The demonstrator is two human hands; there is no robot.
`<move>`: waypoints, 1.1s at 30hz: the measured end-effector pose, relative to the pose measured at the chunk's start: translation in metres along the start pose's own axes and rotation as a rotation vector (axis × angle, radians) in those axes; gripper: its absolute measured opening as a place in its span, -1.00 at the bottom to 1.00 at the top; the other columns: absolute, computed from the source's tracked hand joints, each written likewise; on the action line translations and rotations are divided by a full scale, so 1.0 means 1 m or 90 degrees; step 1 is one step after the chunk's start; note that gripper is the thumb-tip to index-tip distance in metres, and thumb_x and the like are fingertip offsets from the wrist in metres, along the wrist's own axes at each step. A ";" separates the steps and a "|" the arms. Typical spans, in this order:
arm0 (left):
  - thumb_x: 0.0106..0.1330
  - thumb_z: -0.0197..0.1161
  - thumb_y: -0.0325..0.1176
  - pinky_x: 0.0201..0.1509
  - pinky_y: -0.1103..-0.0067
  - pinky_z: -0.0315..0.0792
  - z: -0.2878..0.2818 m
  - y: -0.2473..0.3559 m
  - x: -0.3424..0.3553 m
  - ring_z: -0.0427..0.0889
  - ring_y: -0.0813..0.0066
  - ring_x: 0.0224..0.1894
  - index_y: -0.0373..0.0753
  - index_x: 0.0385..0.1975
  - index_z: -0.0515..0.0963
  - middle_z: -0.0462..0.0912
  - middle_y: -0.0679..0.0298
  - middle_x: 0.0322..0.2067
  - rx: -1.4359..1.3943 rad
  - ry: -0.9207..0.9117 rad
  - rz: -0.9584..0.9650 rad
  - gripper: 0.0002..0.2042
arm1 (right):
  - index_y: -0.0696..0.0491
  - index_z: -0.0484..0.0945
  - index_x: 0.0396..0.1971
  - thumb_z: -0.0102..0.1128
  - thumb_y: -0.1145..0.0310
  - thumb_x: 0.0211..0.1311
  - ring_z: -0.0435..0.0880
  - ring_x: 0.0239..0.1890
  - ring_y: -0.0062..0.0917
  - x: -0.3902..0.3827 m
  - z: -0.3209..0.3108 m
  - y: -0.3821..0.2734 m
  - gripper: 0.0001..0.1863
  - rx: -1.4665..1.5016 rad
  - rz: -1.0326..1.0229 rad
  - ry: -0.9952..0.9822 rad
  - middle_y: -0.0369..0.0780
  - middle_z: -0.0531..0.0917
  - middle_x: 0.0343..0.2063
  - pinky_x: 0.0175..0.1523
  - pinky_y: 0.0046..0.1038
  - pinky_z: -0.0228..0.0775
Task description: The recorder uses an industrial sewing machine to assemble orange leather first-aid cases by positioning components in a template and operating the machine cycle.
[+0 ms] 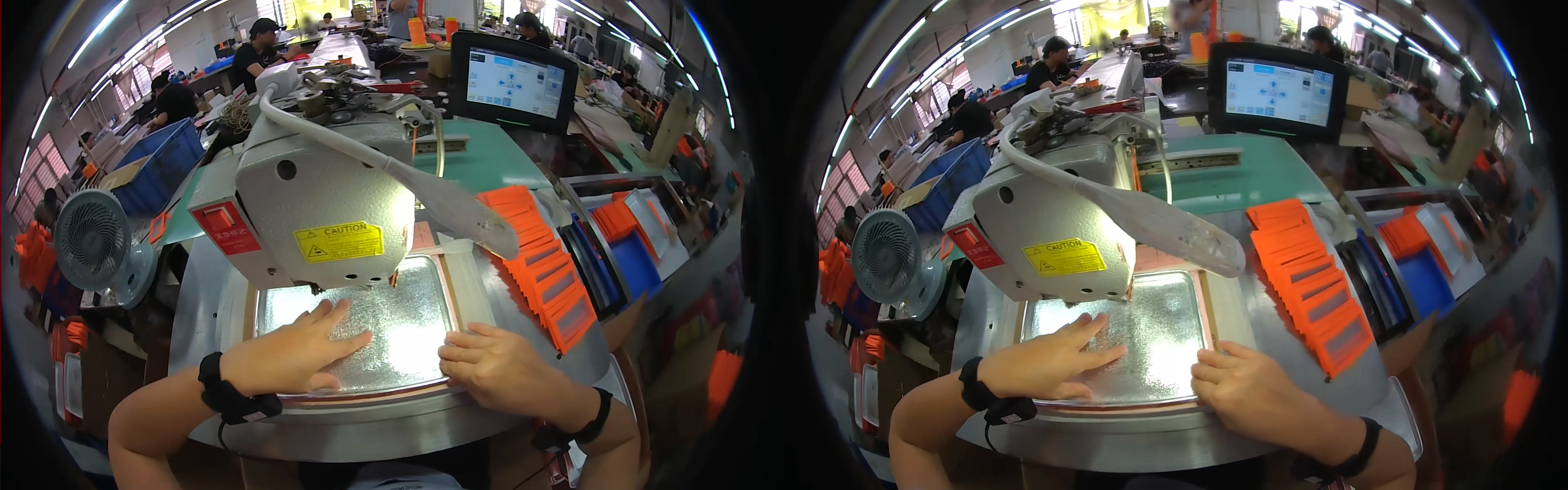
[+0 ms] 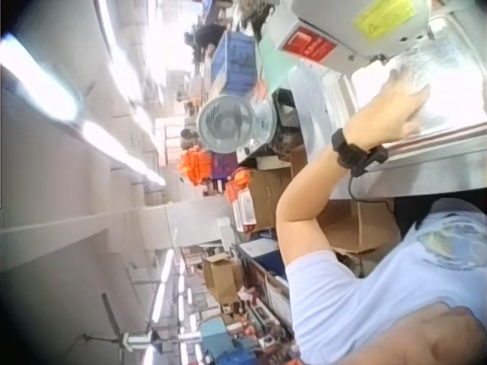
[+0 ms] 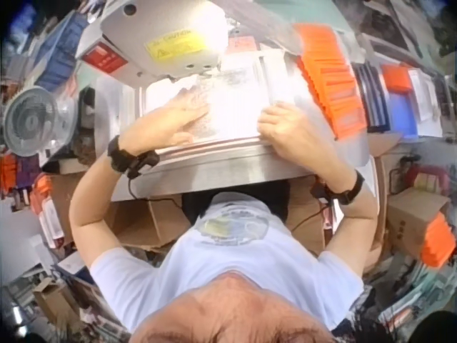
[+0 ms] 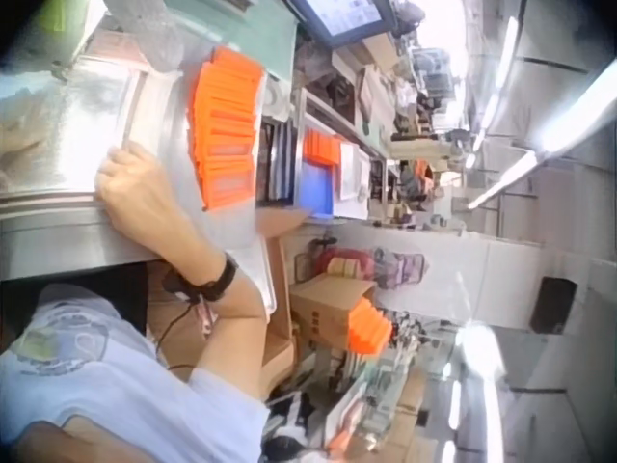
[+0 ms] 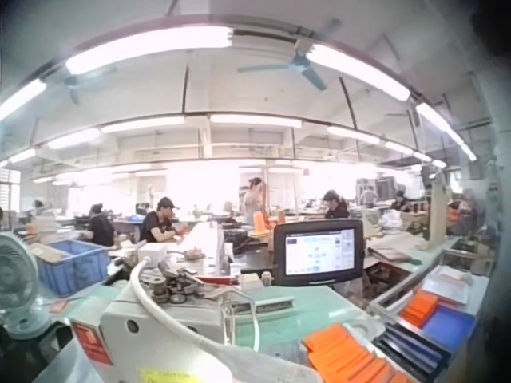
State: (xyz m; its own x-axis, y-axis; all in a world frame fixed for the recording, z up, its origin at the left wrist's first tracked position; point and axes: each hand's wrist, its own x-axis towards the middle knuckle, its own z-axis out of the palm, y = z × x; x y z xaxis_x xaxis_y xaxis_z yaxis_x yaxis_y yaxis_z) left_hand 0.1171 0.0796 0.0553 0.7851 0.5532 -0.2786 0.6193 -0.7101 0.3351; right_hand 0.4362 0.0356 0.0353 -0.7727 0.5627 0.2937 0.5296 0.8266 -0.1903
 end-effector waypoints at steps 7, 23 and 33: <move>0.26 0.16 0.35 0.49 -0.07 -0.12 0.009 0.008 0.000 -0.22 -0.58 0.46 -0.03 0.45 0.22 -0.21 -0.49 0.42 -0.019 -0.023 -0.033 -0.16 | 0.11 0.61 -0.27 0.24 0.50 0.10 0.61 0.01 -0.36 -0.007 -0.001 0.012 -0.83 0.150 0.048 -0.056 -0.22 0.65 -0.21 0.15 -0.39 0.44; 0.12 0.42 0.23 0.53 0.05 -0.19 -0.001 0.019 0.005 -0.23 -0.47 0.50 -0.11 0.39 0.33 -0.23 -0.41 0.45 -0.122 -0.020 -0.100 -0.13 | 0.19 0.57 -0.33 0.13 0.50 0.15 0.58 -0.12 -0.28 0.007 -0.008 0.074 -0.88 0.094 0.000 -0.020 -0.17 0.55 -0.28 -0.02 -0.25 0.47; 0.14 0.43 0.16 0.53 0.08 -0.18 -0.002 0.027 0.008 -0.25 -0.46 0.50 -0.13 0.37 0.36 -0.23 -0.44 0.45 -0.110 -0.026 -0.104 -0.18 | 0.22 0.55 -0.31 0.17 0.45 0.13 0.66 -0.17 -0.29 0.007 -0.007 0.065 -0.83 0.012 0.001 -0.080 -0.12 0.60 -0.16 0.14 -0.21 0.46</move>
State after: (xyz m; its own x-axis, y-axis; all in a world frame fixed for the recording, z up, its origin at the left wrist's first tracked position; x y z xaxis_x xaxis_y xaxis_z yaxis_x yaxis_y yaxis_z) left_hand 0.1404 0.0657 0.0644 0.6749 0.6340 -0.3776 0.7342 -0.5254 0.4301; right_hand 0.4671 0.0930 0.0314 -0.8099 0.5603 0.1735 0.5257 0.8246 -0.2088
